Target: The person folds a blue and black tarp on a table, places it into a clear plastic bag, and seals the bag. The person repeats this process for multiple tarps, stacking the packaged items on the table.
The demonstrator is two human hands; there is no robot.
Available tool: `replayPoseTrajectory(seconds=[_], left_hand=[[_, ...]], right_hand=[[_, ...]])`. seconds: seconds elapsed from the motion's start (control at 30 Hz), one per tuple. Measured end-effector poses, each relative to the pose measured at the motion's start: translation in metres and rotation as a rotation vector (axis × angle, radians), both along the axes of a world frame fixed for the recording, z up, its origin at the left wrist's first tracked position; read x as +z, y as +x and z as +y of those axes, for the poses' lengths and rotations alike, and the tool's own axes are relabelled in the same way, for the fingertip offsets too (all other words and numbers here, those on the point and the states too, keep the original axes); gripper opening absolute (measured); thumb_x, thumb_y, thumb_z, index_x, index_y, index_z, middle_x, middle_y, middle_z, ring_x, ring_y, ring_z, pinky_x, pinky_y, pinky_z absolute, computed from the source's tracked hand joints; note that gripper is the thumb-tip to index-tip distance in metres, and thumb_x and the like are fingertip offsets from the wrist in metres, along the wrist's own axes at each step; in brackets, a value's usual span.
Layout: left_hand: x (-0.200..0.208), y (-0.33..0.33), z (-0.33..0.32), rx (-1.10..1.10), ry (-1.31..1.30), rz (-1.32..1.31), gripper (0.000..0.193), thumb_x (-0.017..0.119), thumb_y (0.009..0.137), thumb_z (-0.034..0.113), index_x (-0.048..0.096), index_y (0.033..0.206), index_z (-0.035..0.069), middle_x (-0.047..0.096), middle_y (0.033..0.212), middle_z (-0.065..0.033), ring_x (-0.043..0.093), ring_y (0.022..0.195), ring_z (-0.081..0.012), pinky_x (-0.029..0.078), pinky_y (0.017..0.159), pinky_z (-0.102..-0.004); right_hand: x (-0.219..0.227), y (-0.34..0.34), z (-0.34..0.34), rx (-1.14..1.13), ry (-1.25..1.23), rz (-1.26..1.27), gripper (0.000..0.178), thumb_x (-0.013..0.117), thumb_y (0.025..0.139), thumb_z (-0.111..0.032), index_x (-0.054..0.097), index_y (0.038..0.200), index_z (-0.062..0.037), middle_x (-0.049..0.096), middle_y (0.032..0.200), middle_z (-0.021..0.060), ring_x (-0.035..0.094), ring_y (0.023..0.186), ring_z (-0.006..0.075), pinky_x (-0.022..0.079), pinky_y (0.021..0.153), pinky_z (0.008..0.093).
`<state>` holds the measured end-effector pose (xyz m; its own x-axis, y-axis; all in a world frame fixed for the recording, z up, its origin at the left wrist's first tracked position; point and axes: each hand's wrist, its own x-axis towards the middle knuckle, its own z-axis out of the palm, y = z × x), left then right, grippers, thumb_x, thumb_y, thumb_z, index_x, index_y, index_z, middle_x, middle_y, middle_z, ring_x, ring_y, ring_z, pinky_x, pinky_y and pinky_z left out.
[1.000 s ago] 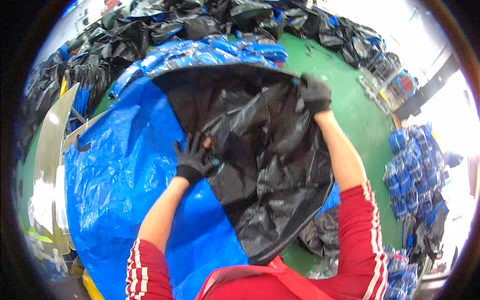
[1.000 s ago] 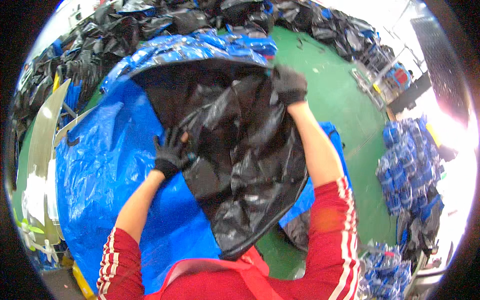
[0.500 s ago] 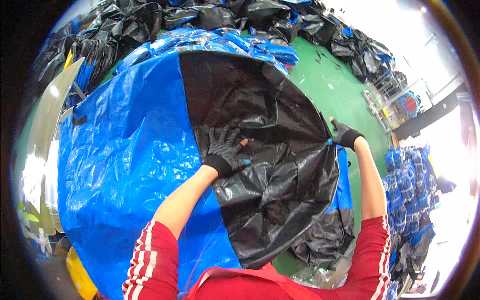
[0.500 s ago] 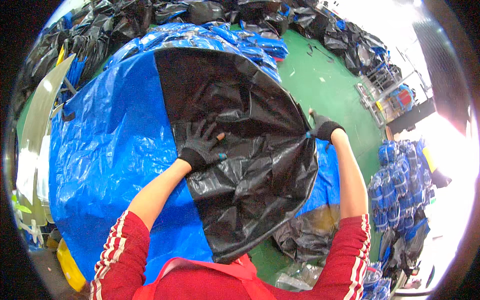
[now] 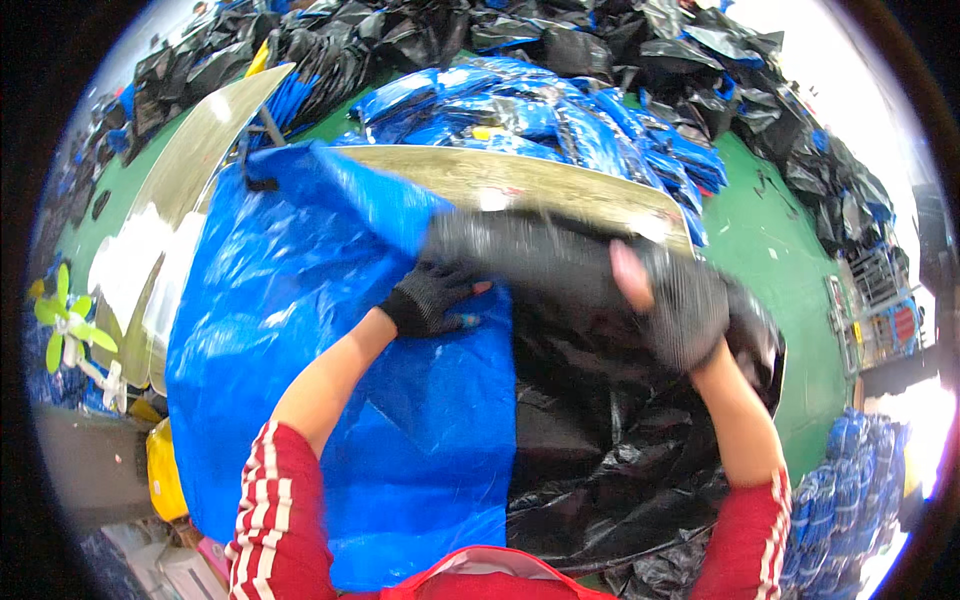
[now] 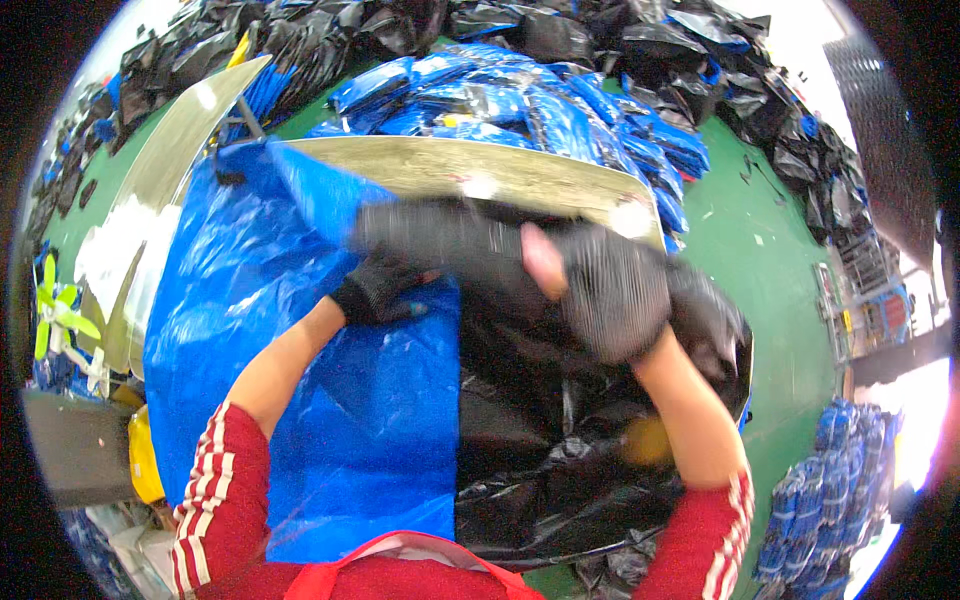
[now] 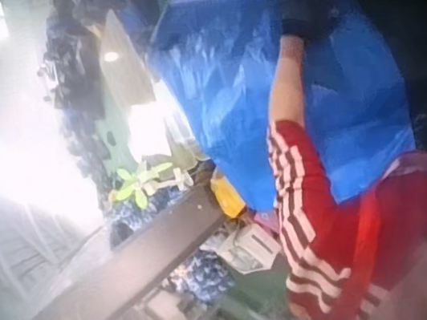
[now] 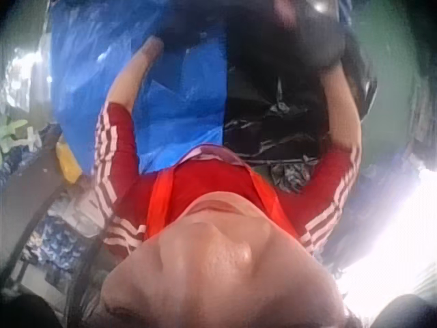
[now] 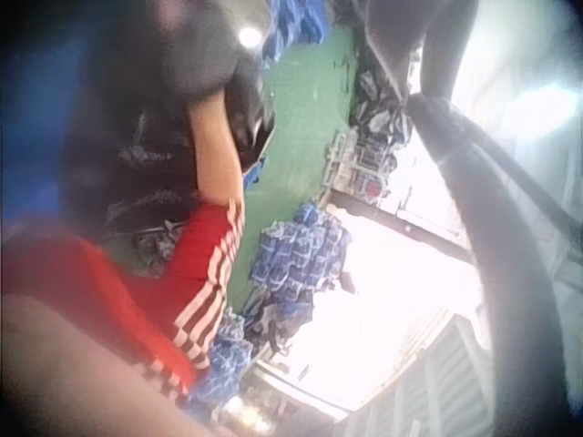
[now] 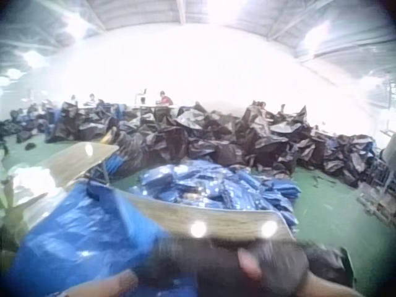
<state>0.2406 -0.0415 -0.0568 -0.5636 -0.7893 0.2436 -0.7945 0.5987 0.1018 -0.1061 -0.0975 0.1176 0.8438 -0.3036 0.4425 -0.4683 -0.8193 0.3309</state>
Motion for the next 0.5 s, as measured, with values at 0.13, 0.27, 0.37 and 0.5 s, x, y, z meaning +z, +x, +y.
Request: replayPoseTrajectory(seconds=[0.13,0.27,0.37,0.5], left_hand=[[-0.032,0.054,-0.004,0.161,0.151,-0.028,0.052,0.049,0.092,0.048,0.051,0.131,0.014,0.044,0.137,-0.0141,0.037,0.127,-0.0323,0.024,0.106,-0.0511],[-0.038,0.192,0.075,0.635,0.267,-0.141,0.045,0.048,0.095,0.04,0.053,0.127,0.008,0.051,0.127,-0.0155,0.046,0.116,-0.0295,0.033,0.098,-0.047],[0.015,0.279,0.157,1.089,0.286,-0.17,0.041,0.047,0.097,0.034,0.054,0.123,0.003,0.056,0.119,-0.0165,0.053,0.108,-0.0274,0.04,0.092,-0.0439],[0.14,0.304,0.194,1.302,-0.276,0.347,0.036,0.046,0.1,0.026,0.056,0.119,-0.003,0.063,0.109,-0.0179,0.062,0.097,-0.0246,0.049,0.084,-0.0399]], right_hand=[[-0.051,-0.07,0.062,-0.319,0.739,0.617,0.035,0.053,0.092,-0.034,0.06,0.125,-0.0236,0.064,0.09,0.0154,0.063,0.072,0.0362,0.049,0.061,0.0457],[-0.108,-0.097,0.067,-0.105,0.392,0.39,0.041,0.053,0.088,-0.019,0.057,0.126,-0.0363,0.055,0.065,0.0084,0.059,0.054,0.0281,0.044,0.046,0.0409],[-0.121,-0.106,0.057,-0.14,0.558,0.447,0.035,0.048,0.091,-0.023,0.059,0.122,-0.0363,0.059,0.069,0.0107,0.062,0.062,0.0306,0.047,0.052,0.0442],[-0.102,-0.086,0.046,-0.17,0.698,0.581,0.028,0.044,0.096,-0.035,0.068,0.108,-0.0306,0.067,0.079,0.0118,0.066,0.071,0.034,0.05,0.06,0.0471]])
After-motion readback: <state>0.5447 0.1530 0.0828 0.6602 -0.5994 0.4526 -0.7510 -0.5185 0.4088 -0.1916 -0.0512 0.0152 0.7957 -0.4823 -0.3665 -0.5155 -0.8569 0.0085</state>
